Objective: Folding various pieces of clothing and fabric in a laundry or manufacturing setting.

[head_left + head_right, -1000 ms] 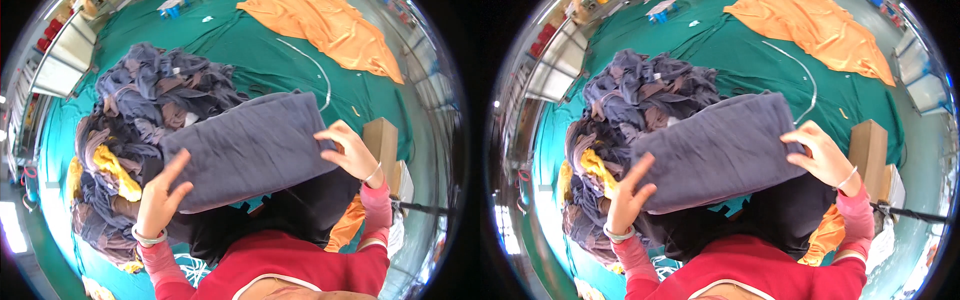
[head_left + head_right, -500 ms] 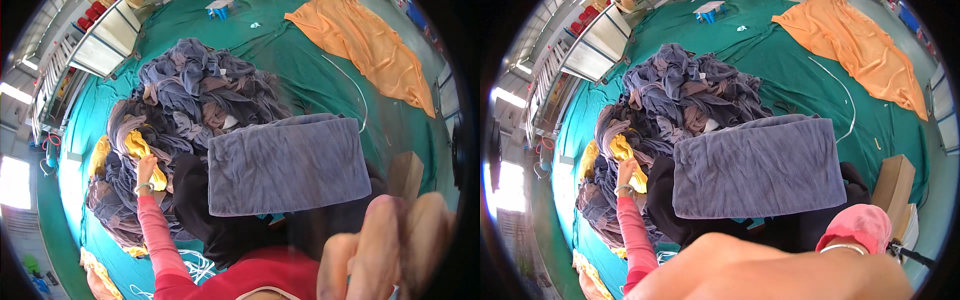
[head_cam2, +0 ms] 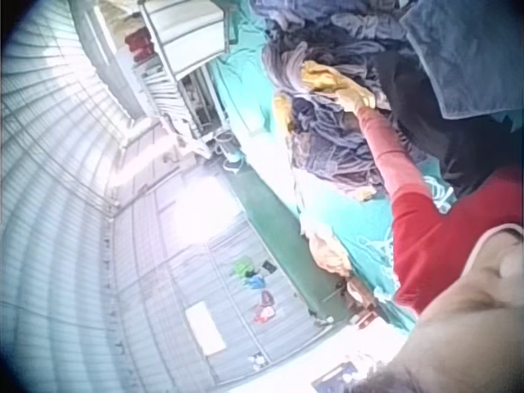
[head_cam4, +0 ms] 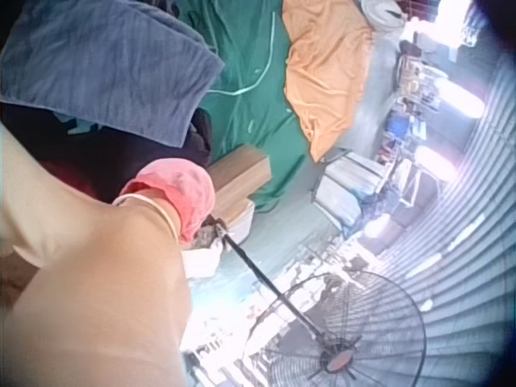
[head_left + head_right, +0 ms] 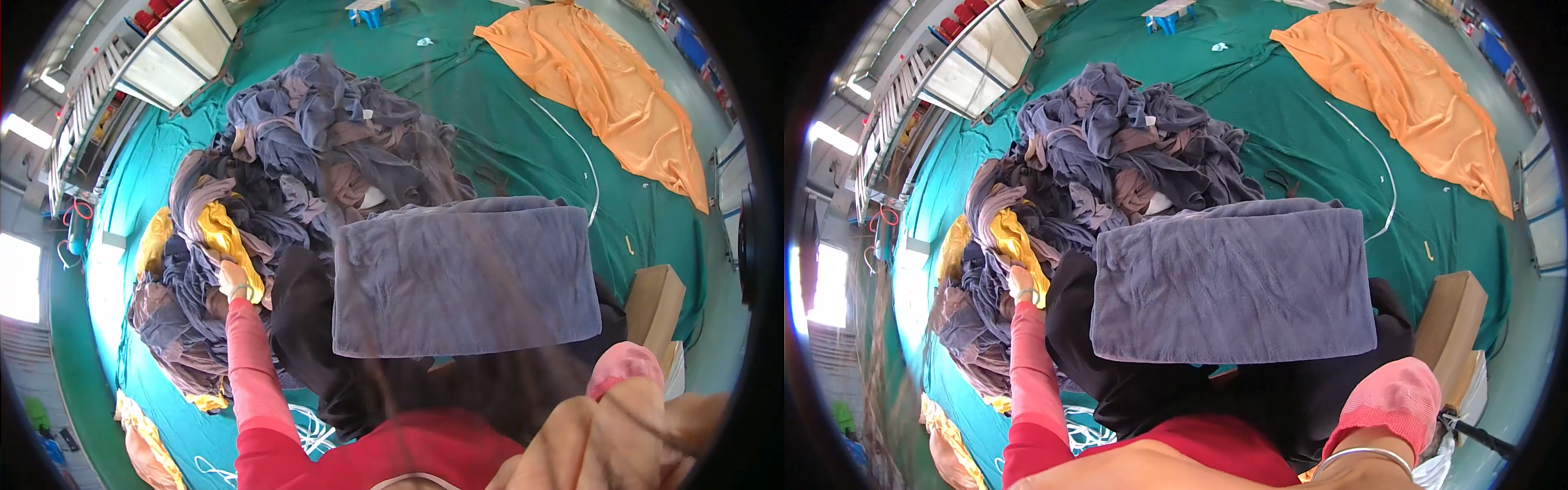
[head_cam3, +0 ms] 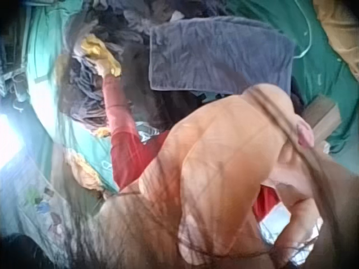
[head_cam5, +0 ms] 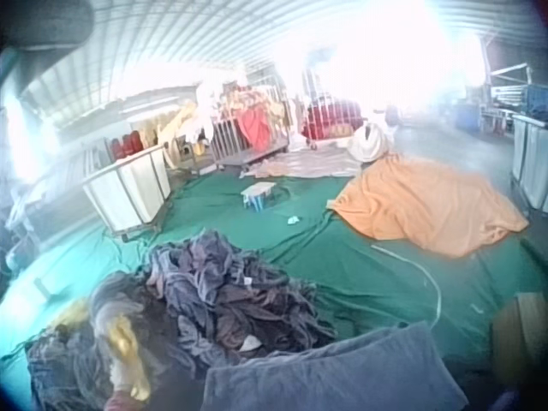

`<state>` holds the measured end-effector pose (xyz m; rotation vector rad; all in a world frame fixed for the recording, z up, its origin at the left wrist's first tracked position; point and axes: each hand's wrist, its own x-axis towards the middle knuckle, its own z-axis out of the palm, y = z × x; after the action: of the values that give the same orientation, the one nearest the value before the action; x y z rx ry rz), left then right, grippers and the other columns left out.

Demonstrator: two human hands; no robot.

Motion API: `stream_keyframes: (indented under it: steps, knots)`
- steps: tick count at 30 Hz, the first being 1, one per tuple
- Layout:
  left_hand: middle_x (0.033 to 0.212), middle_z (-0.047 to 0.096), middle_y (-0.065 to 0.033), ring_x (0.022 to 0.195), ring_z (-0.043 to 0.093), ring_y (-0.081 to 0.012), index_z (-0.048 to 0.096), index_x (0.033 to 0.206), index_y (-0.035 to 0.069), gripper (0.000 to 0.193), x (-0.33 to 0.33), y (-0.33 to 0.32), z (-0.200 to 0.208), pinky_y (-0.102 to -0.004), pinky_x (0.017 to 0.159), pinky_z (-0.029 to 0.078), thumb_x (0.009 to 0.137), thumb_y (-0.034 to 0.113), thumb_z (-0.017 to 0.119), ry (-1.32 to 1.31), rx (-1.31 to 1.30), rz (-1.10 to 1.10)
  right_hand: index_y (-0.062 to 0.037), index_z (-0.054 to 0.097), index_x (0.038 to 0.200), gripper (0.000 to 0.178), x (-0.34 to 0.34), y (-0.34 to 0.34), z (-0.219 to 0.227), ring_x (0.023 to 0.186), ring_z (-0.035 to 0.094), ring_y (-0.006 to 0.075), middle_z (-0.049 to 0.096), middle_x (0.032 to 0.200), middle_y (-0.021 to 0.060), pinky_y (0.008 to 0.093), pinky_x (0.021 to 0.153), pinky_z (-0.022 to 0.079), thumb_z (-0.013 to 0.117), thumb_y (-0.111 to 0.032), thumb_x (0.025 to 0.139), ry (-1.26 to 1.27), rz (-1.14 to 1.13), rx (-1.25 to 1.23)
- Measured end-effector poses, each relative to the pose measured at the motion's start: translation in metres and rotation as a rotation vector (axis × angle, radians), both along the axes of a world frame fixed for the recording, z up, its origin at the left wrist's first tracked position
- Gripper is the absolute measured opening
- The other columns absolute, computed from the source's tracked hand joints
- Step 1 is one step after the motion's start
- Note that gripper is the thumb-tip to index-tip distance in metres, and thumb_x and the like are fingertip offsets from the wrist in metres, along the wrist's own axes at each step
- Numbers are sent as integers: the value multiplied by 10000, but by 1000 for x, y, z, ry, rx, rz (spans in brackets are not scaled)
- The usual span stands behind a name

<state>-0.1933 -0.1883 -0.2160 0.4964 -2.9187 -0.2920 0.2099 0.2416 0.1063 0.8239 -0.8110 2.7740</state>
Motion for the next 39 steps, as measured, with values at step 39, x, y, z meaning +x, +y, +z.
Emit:
stream_keyframes:
  steps: [39]
  knots:
    - [685,565,-178,616,511,-249,579,822,-56,314,3,42,78,-372,611,405,832,257,569,350,404,-460,16,563,621,269,25,-17,17,621,602,297,578,628,168,396,648,521,459,-116,831,-157,38,-346]
